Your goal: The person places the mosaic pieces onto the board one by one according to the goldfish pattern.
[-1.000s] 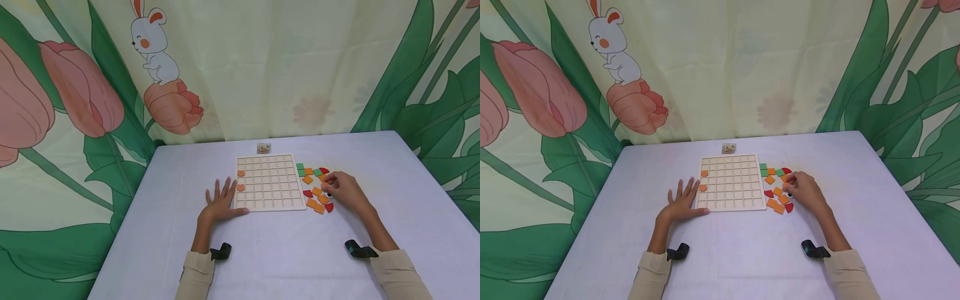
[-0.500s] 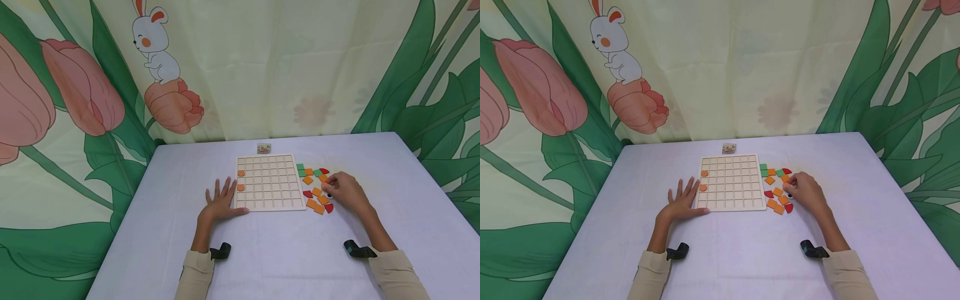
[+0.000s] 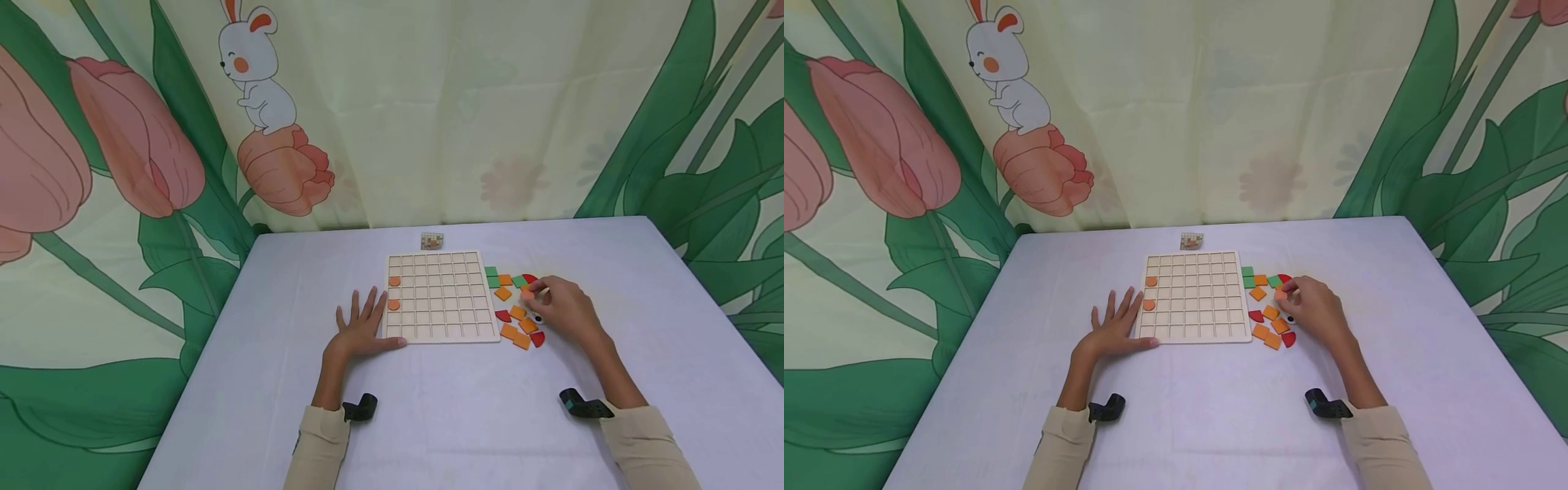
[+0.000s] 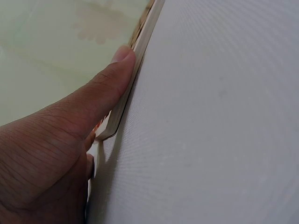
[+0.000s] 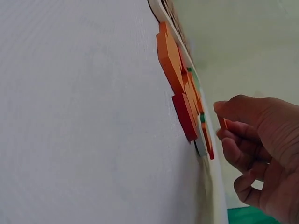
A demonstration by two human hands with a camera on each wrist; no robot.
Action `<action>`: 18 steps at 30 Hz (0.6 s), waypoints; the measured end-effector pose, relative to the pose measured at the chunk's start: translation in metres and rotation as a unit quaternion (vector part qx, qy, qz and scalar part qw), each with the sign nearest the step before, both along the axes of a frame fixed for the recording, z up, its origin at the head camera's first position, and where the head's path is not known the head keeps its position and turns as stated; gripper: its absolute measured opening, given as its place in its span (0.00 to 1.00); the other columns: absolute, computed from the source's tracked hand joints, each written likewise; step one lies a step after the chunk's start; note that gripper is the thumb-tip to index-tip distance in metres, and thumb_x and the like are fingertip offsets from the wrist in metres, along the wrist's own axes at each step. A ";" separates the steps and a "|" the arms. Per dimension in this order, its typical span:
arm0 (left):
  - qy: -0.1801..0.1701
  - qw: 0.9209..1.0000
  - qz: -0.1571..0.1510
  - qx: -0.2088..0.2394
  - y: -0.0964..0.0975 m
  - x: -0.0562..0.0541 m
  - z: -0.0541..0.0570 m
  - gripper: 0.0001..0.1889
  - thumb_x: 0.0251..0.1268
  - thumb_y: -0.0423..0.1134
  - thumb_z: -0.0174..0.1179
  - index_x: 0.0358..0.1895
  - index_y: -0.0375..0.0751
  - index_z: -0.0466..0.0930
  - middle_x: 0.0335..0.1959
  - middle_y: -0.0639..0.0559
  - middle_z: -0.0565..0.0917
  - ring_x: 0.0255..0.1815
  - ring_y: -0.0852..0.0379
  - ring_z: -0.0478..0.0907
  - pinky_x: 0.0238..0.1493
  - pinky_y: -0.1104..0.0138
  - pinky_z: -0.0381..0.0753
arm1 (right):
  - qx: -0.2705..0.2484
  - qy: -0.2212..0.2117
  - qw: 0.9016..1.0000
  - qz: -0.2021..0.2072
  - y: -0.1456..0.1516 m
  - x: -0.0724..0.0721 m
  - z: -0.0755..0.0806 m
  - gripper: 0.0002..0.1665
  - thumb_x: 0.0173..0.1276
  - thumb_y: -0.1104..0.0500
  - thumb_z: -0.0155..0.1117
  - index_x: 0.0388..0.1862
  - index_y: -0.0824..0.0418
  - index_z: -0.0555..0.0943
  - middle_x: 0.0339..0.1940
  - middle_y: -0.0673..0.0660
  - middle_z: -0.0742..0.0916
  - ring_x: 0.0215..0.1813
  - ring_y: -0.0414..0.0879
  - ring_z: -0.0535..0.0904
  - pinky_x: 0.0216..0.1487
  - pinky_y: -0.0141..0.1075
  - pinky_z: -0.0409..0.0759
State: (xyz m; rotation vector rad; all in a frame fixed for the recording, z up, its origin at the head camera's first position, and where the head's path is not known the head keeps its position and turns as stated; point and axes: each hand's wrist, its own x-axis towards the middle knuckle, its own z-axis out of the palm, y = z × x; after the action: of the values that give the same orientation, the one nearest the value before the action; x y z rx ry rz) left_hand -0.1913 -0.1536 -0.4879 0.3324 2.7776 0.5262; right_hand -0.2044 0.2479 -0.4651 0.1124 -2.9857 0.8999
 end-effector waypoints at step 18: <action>-0.006 1.000 0.003 0.002 0.001 0.001 0.006 0.59 0.51 0.74 0.59 0.80 0.55 0.37 0.80 0.53 0.33 0.77 0.43 0.19 0.67 0.36 0.22 | -0.058 0.022 0.984 0.166 -0.061 -0.017 -0.003 0.18 0.64 0.54 0.70 0.47 0.63 0.83 0.34 0.52 0.83 0.32 0.45 0.74 0.29 0.33 0.75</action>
State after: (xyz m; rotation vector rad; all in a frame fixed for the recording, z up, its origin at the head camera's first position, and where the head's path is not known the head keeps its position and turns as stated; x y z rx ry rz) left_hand -0.1905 -0.1524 -0.4822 0.3199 2.7668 0.5348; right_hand -0.2209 0.1872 -0.4685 0.6352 -2.9124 1.0796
